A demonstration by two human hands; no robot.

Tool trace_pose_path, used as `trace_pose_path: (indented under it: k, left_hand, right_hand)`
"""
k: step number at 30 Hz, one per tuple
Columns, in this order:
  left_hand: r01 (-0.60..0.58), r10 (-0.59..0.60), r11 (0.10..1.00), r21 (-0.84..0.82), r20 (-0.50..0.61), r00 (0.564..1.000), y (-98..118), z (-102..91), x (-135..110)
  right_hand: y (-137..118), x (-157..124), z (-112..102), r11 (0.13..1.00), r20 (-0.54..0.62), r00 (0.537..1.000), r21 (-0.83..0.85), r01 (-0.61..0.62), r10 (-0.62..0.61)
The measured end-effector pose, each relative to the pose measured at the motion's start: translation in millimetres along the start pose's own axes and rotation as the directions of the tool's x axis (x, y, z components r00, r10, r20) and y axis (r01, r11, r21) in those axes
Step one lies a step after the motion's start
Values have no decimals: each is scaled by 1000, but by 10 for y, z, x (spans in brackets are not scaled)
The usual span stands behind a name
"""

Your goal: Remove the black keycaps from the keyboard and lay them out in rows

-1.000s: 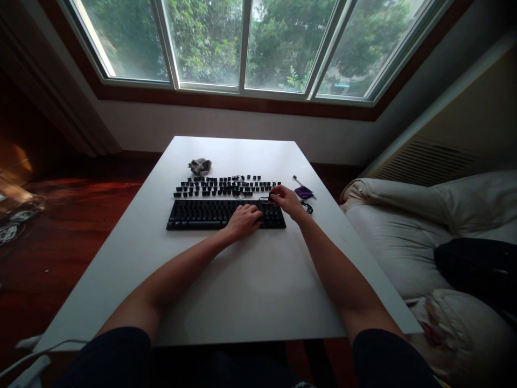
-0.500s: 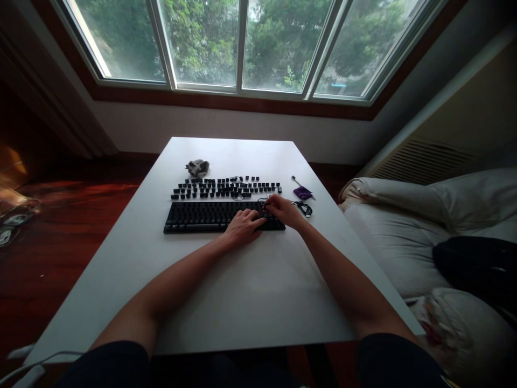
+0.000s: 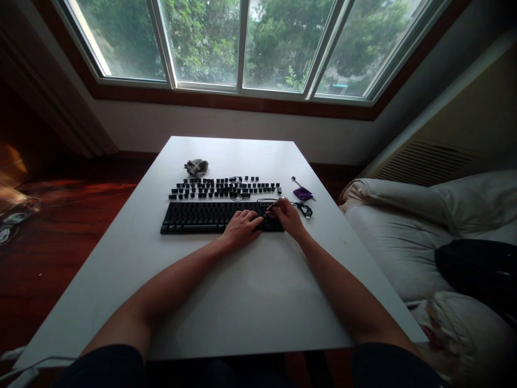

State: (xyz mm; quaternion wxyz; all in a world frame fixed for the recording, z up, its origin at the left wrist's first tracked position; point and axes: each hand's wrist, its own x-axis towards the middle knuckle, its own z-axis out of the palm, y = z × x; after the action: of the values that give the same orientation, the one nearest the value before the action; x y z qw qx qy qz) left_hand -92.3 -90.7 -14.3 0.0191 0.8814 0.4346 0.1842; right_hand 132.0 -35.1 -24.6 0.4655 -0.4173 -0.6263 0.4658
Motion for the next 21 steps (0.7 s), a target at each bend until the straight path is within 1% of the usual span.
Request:
trace_pose_path:
  k: [4, 8, 11, 14, 17, 21]
  left_hand:
    - [96, -96, 994, -46, -5, 995, 26, -3, 59]
    - [177, -178, 982, -62, -5, 984, 46, -41, 202]
    - [194, -195, 976, -94, -2, 981, 57, -50, 337]
    - [205, -213, 966, -156, -36, 976, 79, -5, 438]
    - [219, -243, 947, -235, -77, 967, 106, 69, 477]
    - [209, -248, 924, -319, -86, 965, 124, 115, 460]
  right_hand:
    - [8, -45, 68, 999, -94, 996, 49, 5, -1]
    - [27, -39, 64, 993, -121, 992, 114, -2, 16]
    - [15, -38, 56, 994, -126, 992, 112, 2, 12]
    - [-2, -44, 48, 992, -142, 990, 120, 31, -14]
    - [14, -37, 27, 993, -182, 982, 99, 62, -44]
    - [70, -10, -5, 999, -213, 977, 42, 25, -15]
